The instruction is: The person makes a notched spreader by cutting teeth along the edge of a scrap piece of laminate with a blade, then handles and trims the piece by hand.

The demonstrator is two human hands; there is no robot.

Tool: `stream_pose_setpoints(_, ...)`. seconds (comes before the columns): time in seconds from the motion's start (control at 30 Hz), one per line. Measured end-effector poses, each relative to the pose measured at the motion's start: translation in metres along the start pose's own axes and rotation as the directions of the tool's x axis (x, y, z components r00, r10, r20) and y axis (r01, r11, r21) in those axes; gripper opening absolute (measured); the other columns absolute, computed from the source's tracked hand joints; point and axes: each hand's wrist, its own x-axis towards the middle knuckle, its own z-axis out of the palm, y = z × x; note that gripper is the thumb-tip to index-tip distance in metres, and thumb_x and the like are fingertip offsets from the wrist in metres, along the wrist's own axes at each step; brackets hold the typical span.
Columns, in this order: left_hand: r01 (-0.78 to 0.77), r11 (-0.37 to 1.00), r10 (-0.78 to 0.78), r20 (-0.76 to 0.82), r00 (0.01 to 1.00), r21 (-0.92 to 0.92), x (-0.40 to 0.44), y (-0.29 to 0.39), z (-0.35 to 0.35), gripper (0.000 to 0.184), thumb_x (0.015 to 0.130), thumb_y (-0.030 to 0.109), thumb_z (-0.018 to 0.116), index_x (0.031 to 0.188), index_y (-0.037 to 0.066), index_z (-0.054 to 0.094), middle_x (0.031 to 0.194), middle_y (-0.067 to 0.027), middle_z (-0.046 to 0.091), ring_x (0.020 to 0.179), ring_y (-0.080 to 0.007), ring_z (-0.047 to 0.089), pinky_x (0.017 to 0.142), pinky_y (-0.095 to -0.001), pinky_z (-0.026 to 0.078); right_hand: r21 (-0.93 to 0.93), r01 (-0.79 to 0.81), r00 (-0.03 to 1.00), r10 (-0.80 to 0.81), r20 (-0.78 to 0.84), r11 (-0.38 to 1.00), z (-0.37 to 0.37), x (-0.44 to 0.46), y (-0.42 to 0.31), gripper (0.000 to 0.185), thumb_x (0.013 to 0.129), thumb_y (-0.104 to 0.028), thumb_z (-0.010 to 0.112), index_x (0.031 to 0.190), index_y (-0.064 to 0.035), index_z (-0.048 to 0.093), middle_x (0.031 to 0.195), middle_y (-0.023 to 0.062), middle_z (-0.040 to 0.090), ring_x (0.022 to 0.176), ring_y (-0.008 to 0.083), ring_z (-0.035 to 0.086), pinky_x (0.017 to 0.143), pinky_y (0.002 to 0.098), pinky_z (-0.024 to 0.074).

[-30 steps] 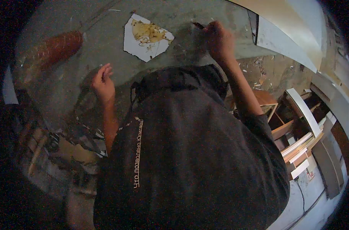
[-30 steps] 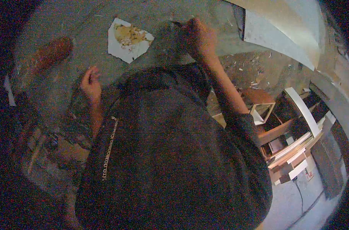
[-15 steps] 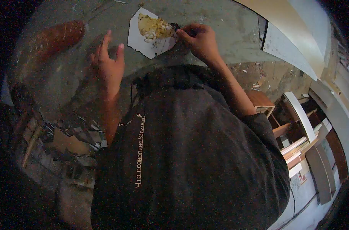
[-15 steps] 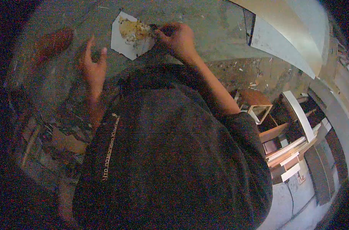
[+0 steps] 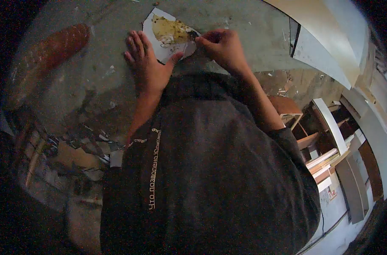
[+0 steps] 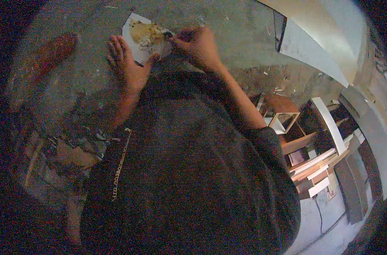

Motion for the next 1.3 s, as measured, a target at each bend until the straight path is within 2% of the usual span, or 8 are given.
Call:
stream_pose_setpoints(0.03,-0.002,1.000,0.002,0.004,1.000,0.010,-0.001,-0.001,0.003,0.123,0.076,0.077,0.061,0.154,-0.007,0.016,0.162,-0.0279,0.014,0.151,-0.0425,0.012,0.117,-0.0637,0.012,0.003,-0.039,0.999,0.039,0.003,0.999,0.001,-0.003,0.000,0.023,0.089,-0.020,0.075,0.089,0.0023,0.074,0.073,0.0068,0.071,0.063,0.0102,0.062,0.056,0.0279,0.0500)
stream_pose_setpoints(0.13,-0.015,1.000,0.015,0.011,1.000,0.019,-0.002,-0.004,0.008,0.122,0.077,0.077,0.060,0.154,-0.006,0.015,0.162,-0.0280,0.014,0.152,-0.0419,0.011,0.117,-0.0648,0.011,-0.006,0.113,0.990,-0.113,-0.083,0.994,0.017,0.002,0.017,0.024,0.088,-0.021,0.075,0.090,0.0030,0.074,0.072,0.0072,0.071,0.063,0.0105,0.063,0.056,0.0281,0.0502)
stream_pose_setpoints(0.23,-0.029,0.999,0.028,0.023,0.999,0.027,-0.002,-0.005,0.005,0.121,0.078,0.076,0.060,0.155,-0.006,0.014,0.162,-0.0275,0.013,0.152,-0.0410,0.011,0.117,-0.0644,0.010,0.068,0.095,0.986,-0.084,-0.147,0.993,0.030,0.003,0.018,0.025,0.088,-0.021,0.075,0.090,0.0040,0.073,0.073,0.0077,0.071,0.063,0.0110,0.063,0.057,0.0278,0.0507)
stream_pose_setpoints(0.33,-0.021,0.999,0.019,0.036,0.999,0.042,-0.001,-0.004,0.004,0.120,0.079,0.074,0.061,0.155,-0.005,0.014,0.163,-0.0263,0.014,0.152,-0.0398,0.011,0.118,-0.0631,0.010,-0.004,0.051,0.988,-0.051,-0.148,0.999,0.033,0.008,0.003,0.025,0.089,-0.020,0.074,0.089,0.0047,0.073,0.072,0.0072,0.071,0.063,0.0106,0.063,0.057,0.0274,0.0506)
stream_pose_setpoints(0.53,-0.012,0.999,0.011,0.019,1.000,0.049,0.001,-0.002,0.004,0.120,0.079,0.075,0.060,0.155,-0.005,0.015,0.163,-0.0248,0.015,0.152,-0.0386,0.012,0.118,-0.0619,0.010,0.282,0.009,0.998,0.009,-0.063,0.959,0.015,-0.003,0.006,0.024,0.090,-0.020,0.074,0.092,0.0040,0.074,0.077,0.0057,0.071,0.063,0.0100,0.062,0.057,0.0269,0.0498)
stream_pose_setpoints(0.63,-0.025,0.999,0.026,-0.028,0.999,0.043,0.001,-0.003,0.009,0.120,0.080,0.078,0.056,0.155,-0.006,0.015,0.163,-0.0255,0.016,0.152,-0.0390,0.013,0.118,-0.0622,0.010,0.144,-0.014,0.997,0.025,-0.070,0.989,0.009,-0.009,0.006,0.022,0.089,-0.018,0.075,0.091,0.0035,0.073,0.077,0.0057,0.071,0.064,0.0099,0.062,0.057,0.0264,0.0493)
stream_pose_setpoints(0.73,-0.045,0.996,0.049,-0.044,0.998,0.077,-0.003,-0.004,0.012,0.121,0.080,0.079,0.053,0.155,-0.008,0.015,0.162,-0.0265,0.015,0.152,-0.0398,0.013,0.118,-0.0626,0.010,0.049,0.097,0.993,-0.093,-0.075,0.994,0.011,0.003,0.010,0.020,0.089,-0.016,0.074,0.088,0.0030,0.073,0.075,0.0051,0.070,0.063,0.0096,0.062,0.056,0.0258,0.0488)
stream_pose_setpoints(1.3,-0.059,0.993,0.057,0.022,0.998,0.099,0.002,-0.005,0.010,0.123,0.080,0.079,0.055,0.154,-0.009,0.011,0.164,-0.0249,0.011,0.152,-0.0401,0.010,0.117,-0.0638,0.009,0.014,0.111,0.985,-0.109,-0.134,0.994,0.030,0.015,0.005,0.023,0.089,-0.019,0.073,0.089,0.0044,0.073,0.071,0.0052,0.070,0.060,0.0105,0.062,0.054,0.0279,0.0507)
